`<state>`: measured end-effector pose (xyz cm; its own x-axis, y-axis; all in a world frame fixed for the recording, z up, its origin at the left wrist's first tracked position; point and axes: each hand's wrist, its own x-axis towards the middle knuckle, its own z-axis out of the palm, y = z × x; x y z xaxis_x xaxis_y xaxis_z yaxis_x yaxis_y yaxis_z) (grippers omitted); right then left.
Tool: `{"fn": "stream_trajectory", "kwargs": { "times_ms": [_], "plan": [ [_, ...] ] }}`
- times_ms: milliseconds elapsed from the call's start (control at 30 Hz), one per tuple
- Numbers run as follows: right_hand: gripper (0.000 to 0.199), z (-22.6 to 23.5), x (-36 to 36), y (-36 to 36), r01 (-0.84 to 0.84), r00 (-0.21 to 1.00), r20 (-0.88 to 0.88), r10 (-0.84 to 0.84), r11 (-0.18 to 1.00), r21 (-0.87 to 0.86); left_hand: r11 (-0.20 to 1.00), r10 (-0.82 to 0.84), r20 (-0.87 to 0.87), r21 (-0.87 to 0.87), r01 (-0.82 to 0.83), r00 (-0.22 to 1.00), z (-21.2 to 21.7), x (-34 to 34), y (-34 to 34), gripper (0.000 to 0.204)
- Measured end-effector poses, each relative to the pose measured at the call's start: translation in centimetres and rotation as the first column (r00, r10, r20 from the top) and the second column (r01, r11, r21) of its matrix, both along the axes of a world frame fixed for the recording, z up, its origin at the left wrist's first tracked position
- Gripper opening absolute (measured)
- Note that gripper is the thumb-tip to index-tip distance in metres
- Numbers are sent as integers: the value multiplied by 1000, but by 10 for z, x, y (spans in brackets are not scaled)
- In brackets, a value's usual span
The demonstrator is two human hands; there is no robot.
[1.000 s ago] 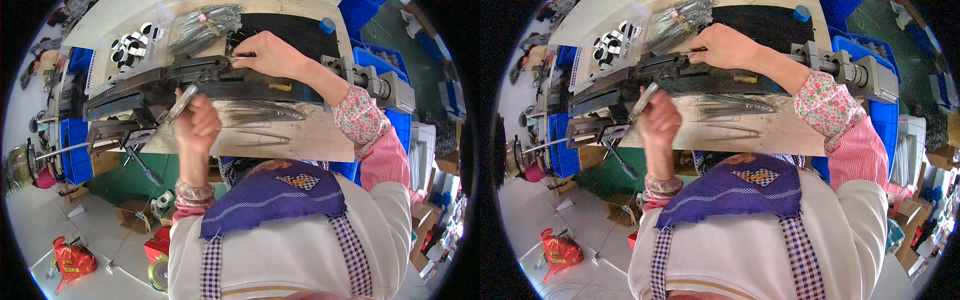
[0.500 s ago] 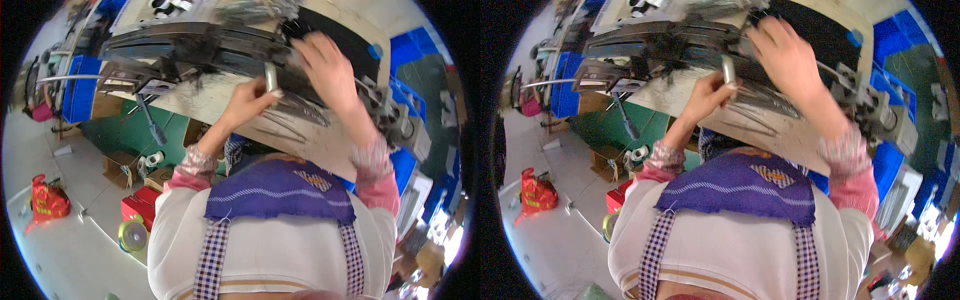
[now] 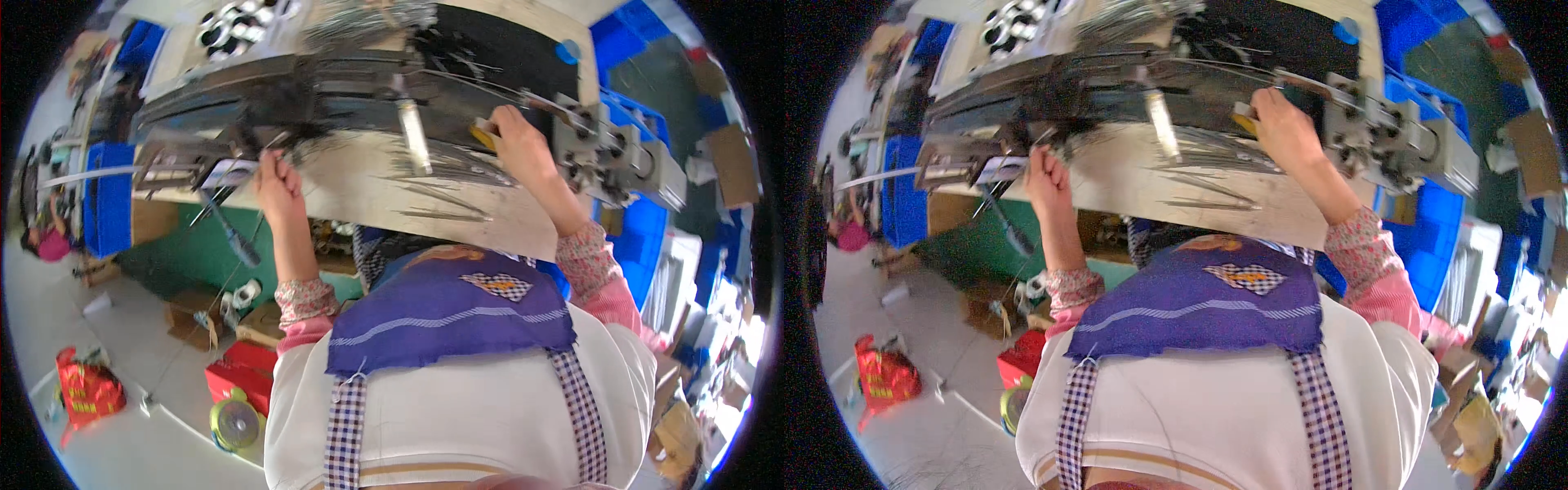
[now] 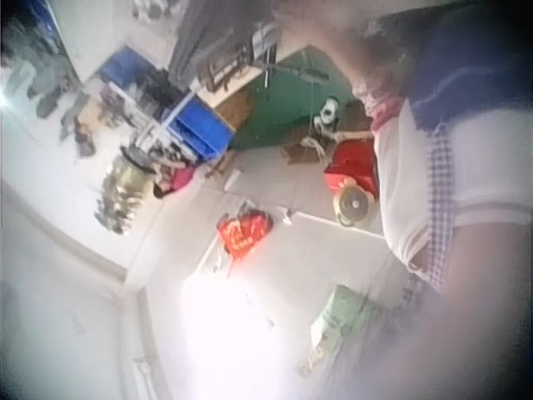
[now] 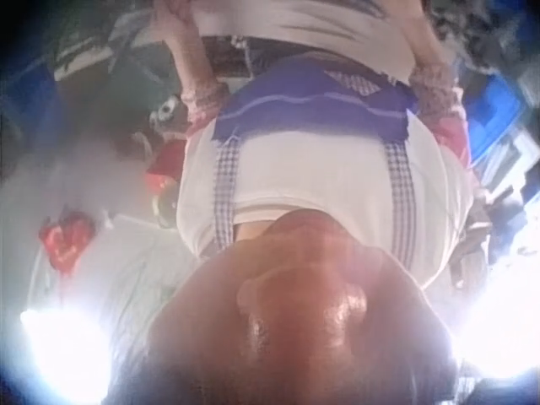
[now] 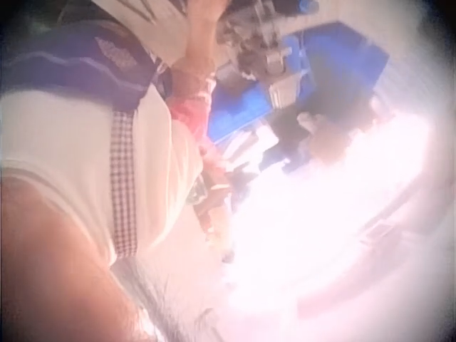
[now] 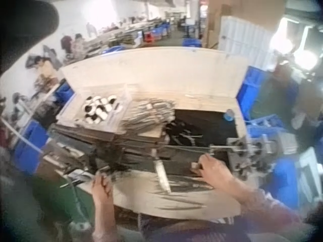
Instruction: Assemble and trim false eyelash strips using a specialized industrial machine and pliers.
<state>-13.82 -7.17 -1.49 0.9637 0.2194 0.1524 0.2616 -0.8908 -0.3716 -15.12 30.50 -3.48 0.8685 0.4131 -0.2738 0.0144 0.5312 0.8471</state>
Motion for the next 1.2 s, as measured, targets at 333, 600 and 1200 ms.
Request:
{"fn": "stream_trajectory", "kwargs": {
  "times_ms": [333, 600, 1200],
  "plan": [
    [16, 107, -56, -29, -30, 1000, 9, 28, 950, 310, 358, -915, 115, -218, 908, 388, 107, 23, -213, 26],
    [15, 134, -43, -50, -34, 984, 176, -32, 931, 363, 823, -563, -20, -104, 559, 826, 78, 28, -222, 23],
    [29, 117, 84, 9, -67, 816, -423, 395, 790, 609, 795, -589, 16, -163, 583, 808, 81, 27, -217, 32]
  ]
}}
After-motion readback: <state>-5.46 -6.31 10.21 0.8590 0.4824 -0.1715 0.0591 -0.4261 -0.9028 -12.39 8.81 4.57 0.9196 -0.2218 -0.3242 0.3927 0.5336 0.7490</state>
